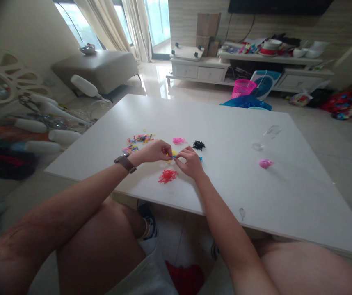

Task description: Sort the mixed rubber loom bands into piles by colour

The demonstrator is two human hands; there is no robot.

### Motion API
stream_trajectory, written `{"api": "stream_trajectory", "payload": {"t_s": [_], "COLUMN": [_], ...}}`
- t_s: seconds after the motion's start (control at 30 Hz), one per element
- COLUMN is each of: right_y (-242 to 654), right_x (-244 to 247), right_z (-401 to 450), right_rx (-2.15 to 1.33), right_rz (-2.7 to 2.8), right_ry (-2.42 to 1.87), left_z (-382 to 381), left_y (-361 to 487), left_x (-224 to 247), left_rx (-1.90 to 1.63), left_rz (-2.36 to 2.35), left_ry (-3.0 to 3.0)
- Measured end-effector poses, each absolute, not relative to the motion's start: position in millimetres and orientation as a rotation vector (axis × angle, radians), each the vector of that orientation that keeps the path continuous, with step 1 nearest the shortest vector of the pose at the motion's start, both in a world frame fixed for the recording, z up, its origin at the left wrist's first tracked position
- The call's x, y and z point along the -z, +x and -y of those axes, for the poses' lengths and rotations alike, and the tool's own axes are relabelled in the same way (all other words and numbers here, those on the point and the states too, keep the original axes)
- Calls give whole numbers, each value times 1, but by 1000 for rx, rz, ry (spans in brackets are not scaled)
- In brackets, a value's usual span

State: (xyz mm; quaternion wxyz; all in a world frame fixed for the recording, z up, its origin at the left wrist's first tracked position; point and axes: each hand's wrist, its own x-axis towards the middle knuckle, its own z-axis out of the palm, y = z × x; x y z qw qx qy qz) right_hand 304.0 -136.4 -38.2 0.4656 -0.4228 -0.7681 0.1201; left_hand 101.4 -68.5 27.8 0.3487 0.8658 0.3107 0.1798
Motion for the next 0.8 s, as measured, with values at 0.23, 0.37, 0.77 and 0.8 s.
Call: {"api": "stream_trajectory", "payload": {"t_s": [0.23,0.37,0.77,0.8], "right_y": [305,306,339,345], "right_x": [32,30,25,25], "right_z": [138,138,132,130], "right_rx": [-268,-267,-118,-111], "right_rz": [1864,1855,1708,1699], "right_ry": [-1065,-1065,-1256,-1290], "left_z": [69,69,66,66], "left_y": [103,104,104,104], "left_x": [-30,-31,-33,-33], "left_rx": [-455,-447,-426,-424], "left_rz": [-799,-805,-901,-908], "left_ry": [2249,2243,2273,2271]}}
